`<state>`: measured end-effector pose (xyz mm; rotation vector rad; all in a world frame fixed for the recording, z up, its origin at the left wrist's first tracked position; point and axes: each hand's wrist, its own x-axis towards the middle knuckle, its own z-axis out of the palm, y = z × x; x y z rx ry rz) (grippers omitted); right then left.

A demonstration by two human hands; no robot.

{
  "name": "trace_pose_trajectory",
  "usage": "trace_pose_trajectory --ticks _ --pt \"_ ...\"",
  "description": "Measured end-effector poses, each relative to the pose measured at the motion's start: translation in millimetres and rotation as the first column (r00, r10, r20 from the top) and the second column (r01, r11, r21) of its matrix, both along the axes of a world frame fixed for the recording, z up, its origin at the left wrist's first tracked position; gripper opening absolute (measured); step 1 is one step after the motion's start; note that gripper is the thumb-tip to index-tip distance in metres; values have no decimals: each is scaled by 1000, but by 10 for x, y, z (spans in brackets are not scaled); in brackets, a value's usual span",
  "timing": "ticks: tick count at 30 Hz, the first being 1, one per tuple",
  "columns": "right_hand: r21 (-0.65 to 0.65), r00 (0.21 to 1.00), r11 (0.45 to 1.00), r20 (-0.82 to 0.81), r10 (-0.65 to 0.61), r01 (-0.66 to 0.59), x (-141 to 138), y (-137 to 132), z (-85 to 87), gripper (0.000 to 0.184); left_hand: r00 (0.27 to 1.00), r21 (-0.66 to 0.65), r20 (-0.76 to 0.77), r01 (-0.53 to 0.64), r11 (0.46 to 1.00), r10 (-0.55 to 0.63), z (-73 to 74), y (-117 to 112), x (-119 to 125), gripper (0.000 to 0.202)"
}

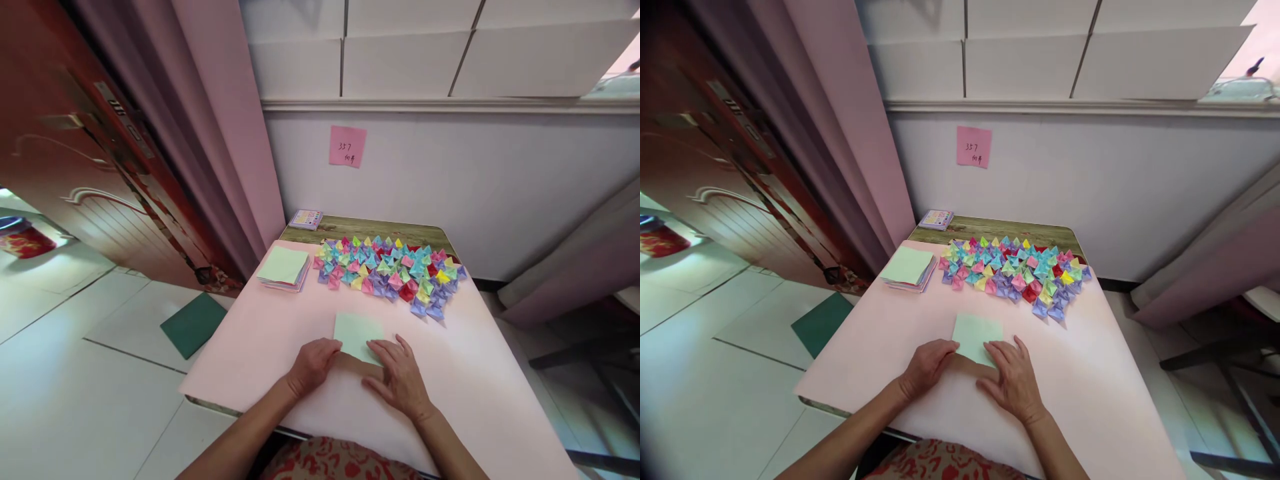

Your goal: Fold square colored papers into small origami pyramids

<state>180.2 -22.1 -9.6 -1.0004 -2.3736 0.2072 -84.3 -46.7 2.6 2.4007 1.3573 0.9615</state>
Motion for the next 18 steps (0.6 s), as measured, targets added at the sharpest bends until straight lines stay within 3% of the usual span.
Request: trace_pose_trajectory --ticks 3,7,10,12,15,18 --pt "-29 993 996 -80 -82 80 -10 22 -76 32 999 -54 -22 -40 998 39 48 32 -4 21" --pt "-163 959 964 -161 -234 208 -56 105 -94 28 996 -110 -25 -84 990 82 90 151 40 52" --pt "-333 895 880 -174 -410 338 -112 174 -63 38 975 -197 1 -218 956 222 72 249 136 37" --pt "-380 849 828 -170 -500 411 -158 210 -66 43 941 -264 25 -319 910 337 44 300 214 29" --pt "-304 814 815 -168 -556 493 -233 230 -117 49 874 -319 54 -443 838 483 -5 348 326 38" --pt "-200 822 826 -130 -555 526 -289 215 -165 50 838 -279 27 -518 809 545 -52 369 415 50"
